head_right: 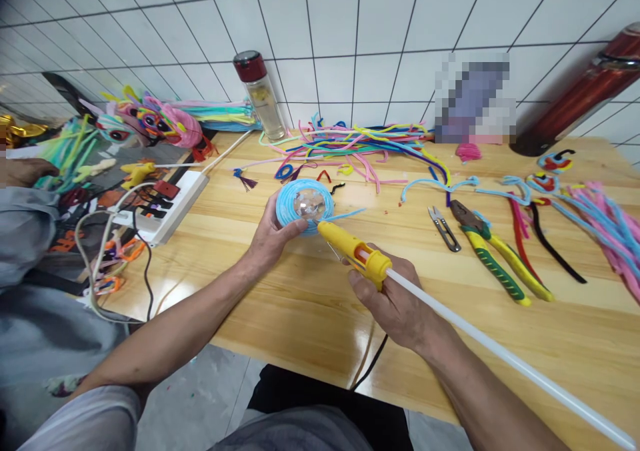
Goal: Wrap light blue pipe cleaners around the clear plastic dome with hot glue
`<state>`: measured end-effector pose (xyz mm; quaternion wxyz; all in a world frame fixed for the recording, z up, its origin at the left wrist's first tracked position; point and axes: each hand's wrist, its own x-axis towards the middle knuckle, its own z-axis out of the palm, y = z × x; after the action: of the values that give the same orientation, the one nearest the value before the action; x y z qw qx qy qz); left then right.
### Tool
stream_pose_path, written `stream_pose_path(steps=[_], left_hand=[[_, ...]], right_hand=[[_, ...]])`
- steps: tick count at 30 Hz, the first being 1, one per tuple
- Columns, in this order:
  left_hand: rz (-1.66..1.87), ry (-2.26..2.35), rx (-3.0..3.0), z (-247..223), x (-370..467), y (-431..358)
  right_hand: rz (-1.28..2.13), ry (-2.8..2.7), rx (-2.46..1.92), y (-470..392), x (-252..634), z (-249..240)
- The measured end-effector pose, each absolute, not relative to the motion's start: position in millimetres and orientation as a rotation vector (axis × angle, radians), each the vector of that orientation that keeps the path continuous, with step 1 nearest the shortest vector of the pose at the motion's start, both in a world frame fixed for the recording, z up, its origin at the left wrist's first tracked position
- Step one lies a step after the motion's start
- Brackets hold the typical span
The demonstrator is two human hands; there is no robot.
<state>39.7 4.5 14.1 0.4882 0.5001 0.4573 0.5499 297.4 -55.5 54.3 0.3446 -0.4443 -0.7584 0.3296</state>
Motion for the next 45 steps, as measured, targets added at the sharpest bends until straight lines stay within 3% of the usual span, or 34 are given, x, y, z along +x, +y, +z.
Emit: stream_pose_path(steps=[10,17,23,31,38,42,45], left_hand=[[1.328,1.108,1.231,14,39,4],[1.429,1.101,1.159,14,36,14],[1.896,1.019,0.897,76,-11,22],[2.250,0.851,0.979,158,-72,-53],[2.132,0.960,0.976,135,-56,-84],[2.011,0.988,0.956,108,-24,-86],[1.890,0.983,0.942,92,8,-87]], right_hand=[[0.847,-1.980,-1.167,-53,294,56],[0.853,-1.775,-1.146,-61,305,28],[0.708,-2.043,-1.110,-57,283,32],[0.505,-2.653,-1.197,-22,135,45],[0.465,-2.676,-1.119,-7,52,35],[0.488,-2.526,-1.085,-22,97,53],[0.665,-1.942,-0.957,-44,160,68]])
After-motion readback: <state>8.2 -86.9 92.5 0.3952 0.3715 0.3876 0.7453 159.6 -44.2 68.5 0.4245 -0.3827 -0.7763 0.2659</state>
